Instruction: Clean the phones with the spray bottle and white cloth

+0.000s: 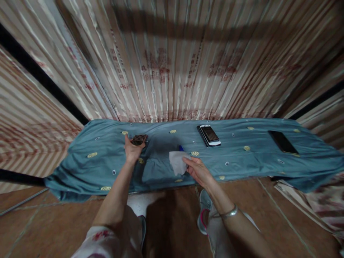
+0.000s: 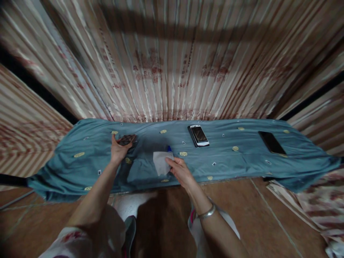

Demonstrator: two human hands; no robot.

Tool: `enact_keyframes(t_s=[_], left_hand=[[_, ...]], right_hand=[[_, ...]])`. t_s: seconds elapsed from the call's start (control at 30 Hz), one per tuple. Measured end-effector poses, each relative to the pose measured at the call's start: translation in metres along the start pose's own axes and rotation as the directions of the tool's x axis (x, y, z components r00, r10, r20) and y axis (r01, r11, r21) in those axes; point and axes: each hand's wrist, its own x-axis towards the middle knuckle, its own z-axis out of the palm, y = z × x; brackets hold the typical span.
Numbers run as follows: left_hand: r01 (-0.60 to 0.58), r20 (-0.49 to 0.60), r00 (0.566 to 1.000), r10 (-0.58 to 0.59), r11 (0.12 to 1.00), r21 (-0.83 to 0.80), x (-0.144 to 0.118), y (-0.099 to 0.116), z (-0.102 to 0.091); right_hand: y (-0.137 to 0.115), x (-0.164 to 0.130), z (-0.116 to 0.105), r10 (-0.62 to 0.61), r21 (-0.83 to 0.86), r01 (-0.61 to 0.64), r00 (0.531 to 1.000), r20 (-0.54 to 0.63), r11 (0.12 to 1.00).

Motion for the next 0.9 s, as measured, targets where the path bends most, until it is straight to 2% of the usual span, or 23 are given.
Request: enact_keyframes(t_s=[0.07, 0.13, 0.23, 0.37, 0.47, 0.6, 0.67, 0.8, 0.9], left_hand=[[0.078, 0.028, 0.997, -0.074, 0.982, -0.171, -0.006, 0.008, -0.003], [0.126, 0.082, 0.991, -0.103, 0.927, -0.354, -0.016, 0.019, -0.005], [0.187, 0.243, 0.969, -0.051, 0.796, -0.575, -0.039, 0.034, -0.005], [0.280, 0.417, 0.908, 0.026, 0.703, -0.653, -0.077, 0.049, -0.001], [0.288, 0.495, 0.864, 0.094, 0.715, -0.638, -0.106, 0.057, 0.000], [0.198, 0.506, 0.841, 0.190, 0.763, -0.616, -0.133, 0.060, 0.002], [0.164, 0.492, 0.845, 0.210, 0.775, -0.611, -0.139, 0.059, 0.002], [0.174, 0.406, 0.902, 0.146, 0.738, -0.652, -0.136, 0.058, 0.008], [0.284, 0.395, 0.918, 0.037, 0.633, -0.720, -0.129, 0.057, 0.015]], right_hand=[[0.000, 0.001, 0.001, -0.031, 0.019, 0.031, 0.999, -0.015, 0.999], [-0.002, 0.003, 0.002, -0.094, 0.057, 0.097, 0.994, -0.063, 0.994], [-0.006, 0.009, 0.002, -0.188, 0.090, 0.205, 0.968, -0.166, 0.974], [-0.011, 0.015, -0.002, -0.272, 0.021, 0.290, 0.919, -0.284, 0.957], [-0.010, 0.018, -0.003, -0.296, -0.030, 0.301, 0.910, -0.292, 0.953], [-0.003, 0.019, -0.001, -0.255, -0.042, 0.252, 0.943, -0.212, 0.967], [0.001, 0.020, -0.001, -0.207, -0.045, 0.203, 0.962, -0.180, 0.978], [0.009, 0.021, 0.000, -0.207, -0.047, 0.202, 0.961, -0.182, 0.978], [0.017, 0.022, 0.002, -0.232, -0.067, 0.223, 0.951, -0.206, 0.973]])
